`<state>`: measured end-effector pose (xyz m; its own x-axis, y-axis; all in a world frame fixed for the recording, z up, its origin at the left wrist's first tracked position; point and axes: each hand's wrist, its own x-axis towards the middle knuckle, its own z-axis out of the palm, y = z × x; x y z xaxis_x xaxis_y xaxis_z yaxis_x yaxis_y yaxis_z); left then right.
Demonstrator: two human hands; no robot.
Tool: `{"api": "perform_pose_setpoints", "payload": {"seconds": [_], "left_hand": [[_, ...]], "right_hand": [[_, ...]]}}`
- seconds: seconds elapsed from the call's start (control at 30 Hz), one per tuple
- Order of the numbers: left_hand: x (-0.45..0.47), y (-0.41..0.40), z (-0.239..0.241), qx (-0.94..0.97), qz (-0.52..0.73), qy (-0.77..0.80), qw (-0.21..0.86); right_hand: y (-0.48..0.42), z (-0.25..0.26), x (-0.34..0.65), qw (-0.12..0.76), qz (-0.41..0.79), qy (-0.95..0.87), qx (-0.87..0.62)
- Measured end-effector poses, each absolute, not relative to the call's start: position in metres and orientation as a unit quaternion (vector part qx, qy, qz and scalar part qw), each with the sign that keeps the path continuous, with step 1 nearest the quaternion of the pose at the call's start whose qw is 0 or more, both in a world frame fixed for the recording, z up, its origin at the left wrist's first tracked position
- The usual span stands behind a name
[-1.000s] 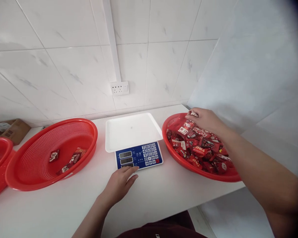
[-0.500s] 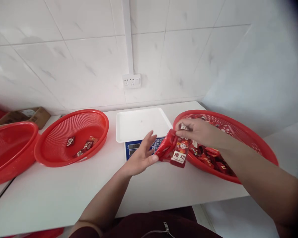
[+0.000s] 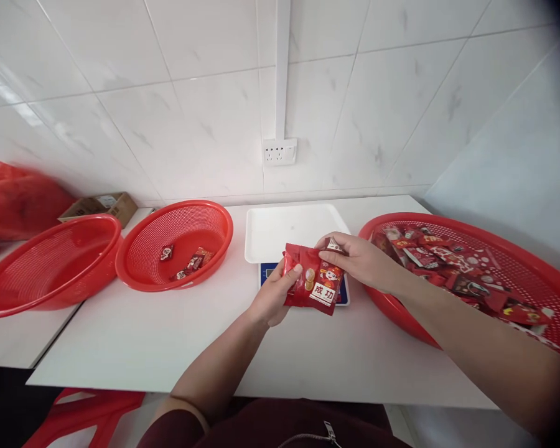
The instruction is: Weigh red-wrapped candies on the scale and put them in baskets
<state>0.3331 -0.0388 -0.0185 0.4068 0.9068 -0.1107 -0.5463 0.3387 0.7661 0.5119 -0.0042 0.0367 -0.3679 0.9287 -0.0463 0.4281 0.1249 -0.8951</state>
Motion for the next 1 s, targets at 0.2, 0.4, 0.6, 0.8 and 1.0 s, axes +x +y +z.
{"api": "perform_pose_setpoints", "payload": {"seconds": [0.2, 0.4, 0.6, 0.8, 1.0], "left_hand": [[0.337, -0.034, -0.012, 0.345, 0.475, 0.276, 0.761], [0.33, -0.021, -0.018, 0.333, 0.564, 0.342, 0.674], [0.305, -0.016, -0.027, 0.279, 0.658, 0.366, 0.596], [0.29, -0.026, -0.028, 0.288, 0.659, 0.383, 0.58], [0.284, -0.03, -0.033, 0.329, 0.626, 0.405, 0.58]], "right_hand": [[-0.007, 0.033, 0.523, 0.296, 0.409, -0.678, -0.534], [0.001, 0.046, 0.531, 0.306, 0.38, -0.654, -0.578], [0.029, 0.054, 0.518, 0.385, 0.199, -0.659, -0.614], [0.026, 0.036, 0.492, 0.314, 0.29, -0.739, -0.52], [0.013, 0.027, 0.518, 0.265, 0.301, -0.739, -0.542]]}}
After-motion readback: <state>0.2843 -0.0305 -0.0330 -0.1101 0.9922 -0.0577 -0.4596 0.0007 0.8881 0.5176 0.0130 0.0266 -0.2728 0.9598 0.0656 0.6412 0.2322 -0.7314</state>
